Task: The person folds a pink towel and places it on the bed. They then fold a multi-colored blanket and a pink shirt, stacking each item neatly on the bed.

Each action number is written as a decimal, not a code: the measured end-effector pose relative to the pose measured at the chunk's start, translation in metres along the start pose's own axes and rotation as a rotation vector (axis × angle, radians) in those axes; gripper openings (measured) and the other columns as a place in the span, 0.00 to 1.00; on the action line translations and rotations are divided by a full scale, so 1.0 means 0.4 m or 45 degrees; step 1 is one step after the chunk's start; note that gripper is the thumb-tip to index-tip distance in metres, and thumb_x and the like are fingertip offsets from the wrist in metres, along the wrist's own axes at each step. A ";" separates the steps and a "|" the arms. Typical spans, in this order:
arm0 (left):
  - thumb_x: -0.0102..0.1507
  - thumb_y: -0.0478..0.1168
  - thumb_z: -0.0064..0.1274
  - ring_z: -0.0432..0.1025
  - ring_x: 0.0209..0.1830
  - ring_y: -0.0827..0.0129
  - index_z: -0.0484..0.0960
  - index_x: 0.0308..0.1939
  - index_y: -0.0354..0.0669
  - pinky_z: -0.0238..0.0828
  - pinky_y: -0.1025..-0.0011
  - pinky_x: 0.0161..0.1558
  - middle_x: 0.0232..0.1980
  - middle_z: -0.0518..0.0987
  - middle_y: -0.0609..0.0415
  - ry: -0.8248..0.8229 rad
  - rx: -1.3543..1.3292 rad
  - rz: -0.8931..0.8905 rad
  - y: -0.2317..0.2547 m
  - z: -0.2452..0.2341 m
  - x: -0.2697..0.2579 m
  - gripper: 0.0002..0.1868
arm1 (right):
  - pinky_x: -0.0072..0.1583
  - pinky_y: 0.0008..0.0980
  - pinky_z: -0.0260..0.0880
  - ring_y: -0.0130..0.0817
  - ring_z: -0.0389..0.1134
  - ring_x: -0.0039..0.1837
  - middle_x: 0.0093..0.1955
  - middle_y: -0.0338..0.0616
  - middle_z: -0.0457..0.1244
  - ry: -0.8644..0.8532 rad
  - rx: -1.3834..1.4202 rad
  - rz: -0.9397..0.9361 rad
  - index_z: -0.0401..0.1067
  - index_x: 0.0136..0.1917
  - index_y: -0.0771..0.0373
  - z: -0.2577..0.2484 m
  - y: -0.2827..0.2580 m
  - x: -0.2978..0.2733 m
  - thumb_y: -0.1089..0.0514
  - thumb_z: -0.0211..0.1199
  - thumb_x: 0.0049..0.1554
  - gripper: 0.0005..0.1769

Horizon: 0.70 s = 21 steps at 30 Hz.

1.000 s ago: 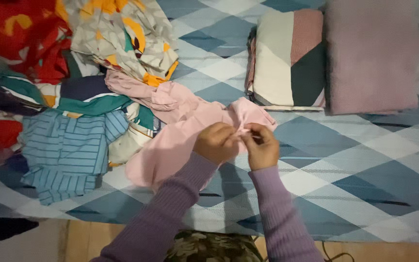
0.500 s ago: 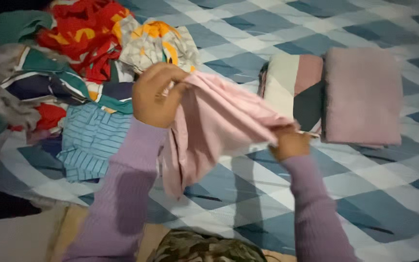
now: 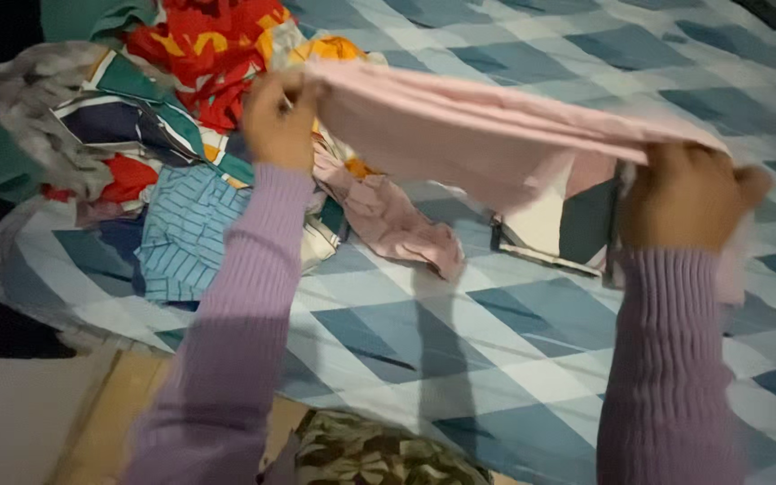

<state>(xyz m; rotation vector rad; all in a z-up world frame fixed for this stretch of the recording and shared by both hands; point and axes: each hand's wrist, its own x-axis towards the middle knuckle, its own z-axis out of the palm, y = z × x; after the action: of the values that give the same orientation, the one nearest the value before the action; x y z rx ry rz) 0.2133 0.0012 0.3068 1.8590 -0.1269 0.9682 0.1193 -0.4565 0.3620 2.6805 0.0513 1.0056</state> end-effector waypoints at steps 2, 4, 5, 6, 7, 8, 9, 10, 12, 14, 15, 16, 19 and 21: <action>0.64 0.27 0.59 0.69 0.37 0.77 0.82 0.42 0.38 0.69 0.75 0.39 0.39 0.77 0.59 -0.205 -0.133 -0.188 -0.064 -0.024 -0.066 0.05 | 0.68 0.45 0.57 0.36 0.67 0.59 0.55 0.41 0.68 -0.297 0.045 0.058 0.74 0.57 0.51 0.015 0.002 -0.025 0.57 0.49 0.66 0.13; 0.62 0.26 0.55 0.72 0.37 0.77 0.81 0.41 0.39 0.72 0.75 0.40 0.38 0.78 0.60 -0.591 -0.291 -0.479 -0.159 -0.078 -0.134 0.07 | 0.63 0.45 0.65 0.38 0.70 0.57 0.55 0.41 0.70 -0.856 0.201 0.102 0.76 0.60 0.47 0.021 0.000 -0.069 0.51 0.53 0.63 0.15; 0.59 0.26 0.56 0.75 0.37 0.77 0.81 0.39 0.40 0.75 0.75 0.40 0.38 0.79 0.61 -0.826 -0.290 -0.603 -0.207 -0.102 -0.171 0.07 | 0.60 0.45 0.69 0.38 0.72 0.55 0.55 0.40 0.70 -1.130 0.276 0.133 0.76 0.61 0.45 0.028 -0.002 -0.093 0.47 0.55 0.62 0.17; 0.57 0.27 0.60 0.76 0.38 0.76 0.82 0.39 0.40 0.76 0.75 0.42 0.38 0.81 0.59 -0.994 -0.339 -0.621 -0.253 -0.111 -0.214 0.08 | 0.57 0.45 0.73 0.39 0.73 0.54 0.56 0.40 0.71 -1.405 0.351 0.165 0.77 0.63 0.43 0.043 -0.012 -0.114 0.44 0.58 0.61 0.19; 0.56 0.28 0.64 0.77 0.39 0.75 0.84 0.39 0.40 0.77 0.76 0.44 0.38 0.82 0.58 -1.170 -0.385 -0.652 -0.294 -0.127 -0.271 0.09 | 0.58 0.41 0.74 0.38 0.75 0.53 0.56 0.39 0.72 -1.561 0.290 0.129 0.76 0.65 0.41 0.068 -0.057 -0.150 0.40 0.58 0.61 0.21; 0.56 0.29 0.64 0.76 0.38 0.74 0.84 0.38 0.39 0.76 0.74 0.42 0.40 0.82 0.56 -1.209 -0.316 -0.712 -0.326 -0.126 -0.334 0.08 | 0.58 0.38 0.75 0.37 0.77 0.52 0.56 0.39 0.73 -1.716 0.229 0.090 0.74 0.67 0.39 0.094 -0.095 -0.185 0.36 0.59 0.61 0.23; 0.57 0.29 0.65 0.76 0.37 0.72 0.84 0.37 0.38 0.74 0.73 0.40 0.41 0.82 0.54 -1.247 -0.248 -0.772 -0.348 -0.116 -0.396 0.07 | 0.59 0.40 0.72 0.35 0.74 0.55 0.57 0.36 0.72 -1.632 0.151 -0.111 0.74 0.65 0.36 0.123 -0.129 -0.223 0.38 0.57 0.61 0.20; 0.57 0.31 0.65 0.78 0.41 0.70 0.84 0.38 0.40 0.76 0.72 0.44 0.43 0.84 0.53 -1.304 -0.322 -0.907 -0.362 -0.114 -0.450 0.07 | 0.60 0.41 0.69 0.32 0.71 0.58 0.58 0.33 0.70 -1.542 0.077 -0.312 0.74 0.64 0.33 0.155 -0.176 -0.269 0.40 0.55 0.62 0.18; 0.57 0.36 0.68 0.77 0.51 0.64 0.86 0.36 0.42 0.73 0.68 0.51 0.51 0.84 0.52 -1.402 -0.151 -0.912 -0.363 -0.138 -0.546 0.07 | 0.60 0.44 0.68 0.35 0.71 0.56 0.58 0.36 0.70 -1.553 0.270 -0.280 0.74 0.63 0.32 0.200 -0.220 -0.374 0.41 0.56 0.61 0.17; 0.55 0.42 0.74 0.69 0.63 0.56 0.88 0.32 0.44 0.64 0.59 0.56 0.63 0.79 0.53 -1.467 0.320 -0.581 -0.345 -0.131 -0.602 0.10 | 0.59 0.41 0.76 0.37 0.74 0.53 0.60 0.35 0.70 -1.742 0.500 0.056 0.75 0.65 0.31 0.234 -0.235 -0.478 0.48 0.53 0.62 0.20; 0.54 0.41 0.72 0.70 0.63 0.56 0.85 0.31 0.43 0.65 0.59 0.59 0.62 0.80 0.52 -1.429 0.191 -0.530 -0.336 -0.134 -0.618 0.10 | 0.59 0.39 0.79 0.37 0.76 0.52 0.61 0.34 0.70 -1.829 0.616 0.228 0.75 0.65 0.31 0.246 -0.241 -0.528 0.51 0.53 0.62 0.22; 0.53 0.40 0.70 0.71 0.64 0.56 0.83 0.30 0.42 0.65 0.59 0.61 0.61 0.81 0.52 -1.387 0.063 -0.479 -0.326 -0.138 -0.634 0.10 | 0.61 0.40 0.76 0.38 0.75 0.54 0.60 0.35 0.71 -1.735 0.604 0.115 0.76 0.64 0.34 0.259 -0.234 -0.568 0.51 0.55 0.62 0.19; 0.54 0.43 0.67 0.75 0.54 0.59 0.79 0.34 0.47 0.72 0.60 0.58 0.49 0.81 0.53 -1.596 0.212 -0.858 -0.308 -0.157 -0.691 0.12 | 0.68 0.45 0.69 0.38 0.73 0.59 0.56 0.36 0.72 -1.462 0.510 -0.172 0.77 0.59 0.44 0.265 -0.212 -0.668 0.52 0.59 0.61 0.14; 0.56 0.45 0.66 0.75 0.48 0.60 0.79 0.36 0.49 0.74 0.60 0.55 0.43 0.79 0.55 -1.784 0.367 -0.959 -0.321 -0.164 -0.737 0.12 | 0.71 0.50 0.65 0.37 0.72 0.58 0.51 0.35 0.72 -1.276 0.351 -0.289 0.76 0.57 0.48 0.256 -0.204 -0.712 0.55 0.57 0.61 0.12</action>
<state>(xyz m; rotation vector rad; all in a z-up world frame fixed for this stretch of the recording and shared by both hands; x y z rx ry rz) 0.0393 0.0245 0.0298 2.2385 -0.0976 -0.9493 -0.0248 -0.4399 0.0842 3.0002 0.2900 -0.4911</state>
